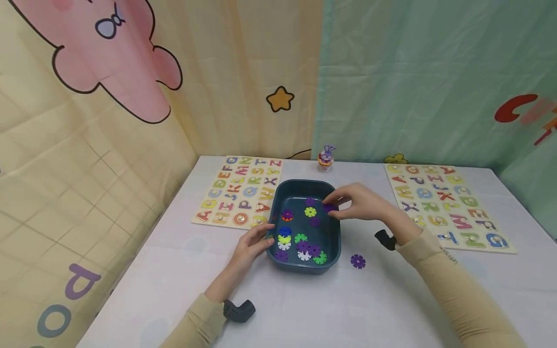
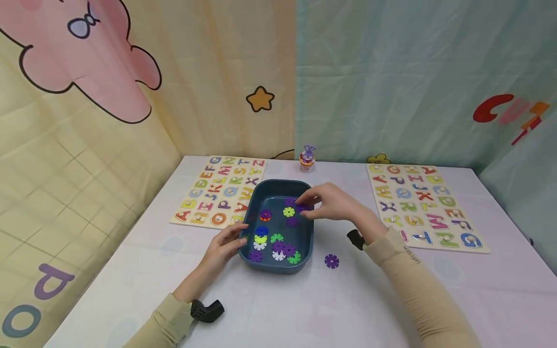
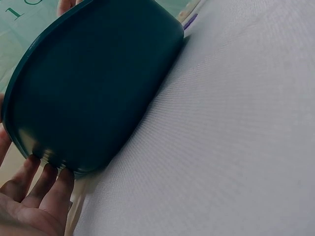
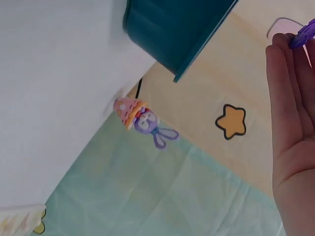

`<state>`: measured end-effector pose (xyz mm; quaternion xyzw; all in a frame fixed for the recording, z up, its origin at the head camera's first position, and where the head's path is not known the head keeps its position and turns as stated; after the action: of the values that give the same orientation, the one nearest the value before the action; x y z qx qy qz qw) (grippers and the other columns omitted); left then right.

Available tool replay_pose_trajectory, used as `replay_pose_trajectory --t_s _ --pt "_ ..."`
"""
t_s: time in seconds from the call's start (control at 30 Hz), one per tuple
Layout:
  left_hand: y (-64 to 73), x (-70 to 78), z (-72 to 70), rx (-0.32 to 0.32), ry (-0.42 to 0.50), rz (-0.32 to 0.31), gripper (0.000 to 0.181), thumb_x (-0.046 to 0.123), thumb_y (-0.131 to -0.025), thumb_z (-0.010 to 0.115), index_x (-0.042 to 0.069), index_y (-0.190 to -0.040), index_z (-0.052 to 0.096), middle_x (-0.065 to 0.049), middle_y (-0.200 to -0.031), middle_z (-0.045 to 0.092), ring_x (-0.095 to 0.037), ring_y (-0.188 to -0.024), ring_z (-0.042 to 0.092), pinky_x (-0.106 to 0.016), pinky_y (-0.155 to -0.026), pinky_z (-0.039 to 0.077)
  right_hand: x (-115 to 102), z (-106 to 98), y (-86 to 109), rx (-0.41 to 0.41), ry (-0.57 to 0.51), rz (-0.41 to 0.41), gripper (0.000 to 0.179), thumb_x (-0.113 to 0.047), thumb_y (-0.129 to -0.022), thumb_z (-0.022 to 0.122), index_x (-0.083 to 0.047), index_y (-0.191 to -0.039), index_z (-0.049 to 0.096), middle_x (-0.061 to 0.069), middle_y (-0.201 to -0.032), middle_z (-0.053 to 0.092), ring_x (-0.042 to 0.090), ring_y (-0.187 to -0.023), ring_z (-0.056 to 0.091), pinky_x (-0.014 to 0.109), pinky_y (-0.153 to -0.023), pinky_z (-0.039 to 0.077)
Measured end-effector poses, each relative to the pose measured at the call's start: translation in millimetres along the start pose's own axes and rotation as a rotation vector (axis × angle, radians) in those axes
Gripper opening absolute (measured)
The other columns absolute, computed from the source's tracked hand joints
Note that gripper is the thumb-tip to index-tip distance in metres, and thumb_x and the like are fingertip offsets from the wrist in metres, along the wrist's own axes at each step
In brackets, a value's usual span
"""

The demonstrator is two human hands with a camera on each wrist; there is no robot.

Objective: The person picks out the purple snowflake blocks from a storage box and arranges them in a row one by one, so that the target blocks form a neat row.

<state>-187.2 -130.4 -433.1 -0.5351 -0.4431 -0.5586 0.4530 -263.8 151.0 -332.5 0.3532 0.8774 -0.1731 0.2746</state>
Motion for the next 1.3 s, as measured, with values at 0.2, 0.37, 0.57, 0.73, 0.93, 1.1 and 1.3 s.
replay_pose_trajectory --t_s 0.2,0.37,0.57,0.73,0.93,1.1,1.3 --pt "-1.0 -0.4 -0.4 -0.002 -0.004 0.008 0.044 0.016 -0.088 0.064 0.005 -0.129 0.053 -0.004 -0.148 0.034 -0.024 -0.135 0.033 -0.040 -0.104 0.038 1.7 -8.6 43.0 0.044 0.009 0.029 0.033 -0.019 -0.081 0.074 -0.006 -0.111 0.068 0.002 -0.104 0.068 0.017 -0.094 0.065 0.034 -0.081 0.055" --pt "-1.1 -0.5 -0.8 -0.003 -0.007 0.004 0.045 0.016 -0.088 0.064 0.005 -0.130 0.052 -0.004 -0.148 0.034 -0.024 -0.135 0.033 -0.040 -0.104 0.038 7.9 -6.4 76.0 0.058 0.033 0.112 0.035 -0.021 -0.081 0.075 -0.011 -0.113 0.067 0.000 -0.104 0.068 0.015 -0.095 0.064 0.031 -0.079 0.056" --pt "-0.5 -0.5 -1.6 -0.005 -0.006 0.001 0.045 0.017 -0.088 0.064 0.006 -0.130 0.052 -0.004 -0.148 0.033 -0.023 -0.135 0.033 -0.040 -0.104 0.037 15.8 8.0 107.2 0.062 0.042 0.137 0.037 -0.017 -0.080 0.075 -0.007 -0.114 0.065 0.002 -0.108 0.067 0.018 -0.097 0.064 0.039 -0.081 0.055" --pt "-0.3 -1.0 -1.8 -0.006 -0.010 0.003 0.044 0.017 -0.088 0.064 0.007 -0.130 0.053 -0.004 -0.148 0.034 -0.024 -0.135 0.032 -0.040 -0.104 0.037 23.8 23.5 123.8 0.032 0.035 0.173 0.033 -0.019 -0.079 0.075 -0.008 -0.110 0.067 -0.001 -0.105 0.068 0.013 -0.094 0.064 0.033 -0.081 0.055" --pt "-1.1 -1.1 -1.0 -0.012 -0.010 0.004 0.044 0.018 -0.088 0.064 0.008 -0.130 0.053 -0.004 -0.148 0.034 -0.024 -0.135 0.032 -0.041 -0.105 0.037 33.9 33.4 130.4 0.020 0.067 0.144 0.030 -0.022 -0.078 0.077 -0.013 -0.105 0.068 -0.005 -0.103 0.067 0.010 -0.094 0.062 0.035 -0.082 0.054" --pt "-1.8 -0.8 -0.7 -0.012 -0.002 0.001 0.044 0.018 -0.088 0.064 0.008 -0.130 0.053 -0.003 -0.148 0.034 -0.022 -0.135 0.033 -0.041 -0.105 0.037 38.2 35.4 131.2 0.018 0.071 0.123 0.031 -0.025 -0.078 0.076 -0.014 -0.106 0.068 -0.006 -0.103 0.067 0.008 -0.092 0.061 0.033 -0.081 0.054" --pt "-1.5 -1.0 -0.8 -0.015 -0.004 -0.001 0.045 0.018 -0.088 0.064 0.006 -0.131 0.052 -0.004 -0.149 0.033 -0.024 -0.135 0.033 -0.041 -0.105 0.036 43.9 40.5 130.9 -0.012 0.016 0.118 0.033 -0.026 -0.081 0.074 -0.012 -0.109 0.067 -0.004 -0.104 0.067 0.007 -0.093 0.061 0.030 -0.080 0.054"
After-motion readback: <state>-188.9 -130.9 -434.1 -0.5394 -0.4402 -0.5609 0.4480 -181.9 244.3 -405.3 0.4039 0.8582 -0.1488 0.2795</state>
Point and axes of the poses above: each hand's wrist, its own y-axis away from the middle knuckle, its own z-axis out of the palm, x = y × z, the point moved 3 cm from there along -y, towards the middle knuckle
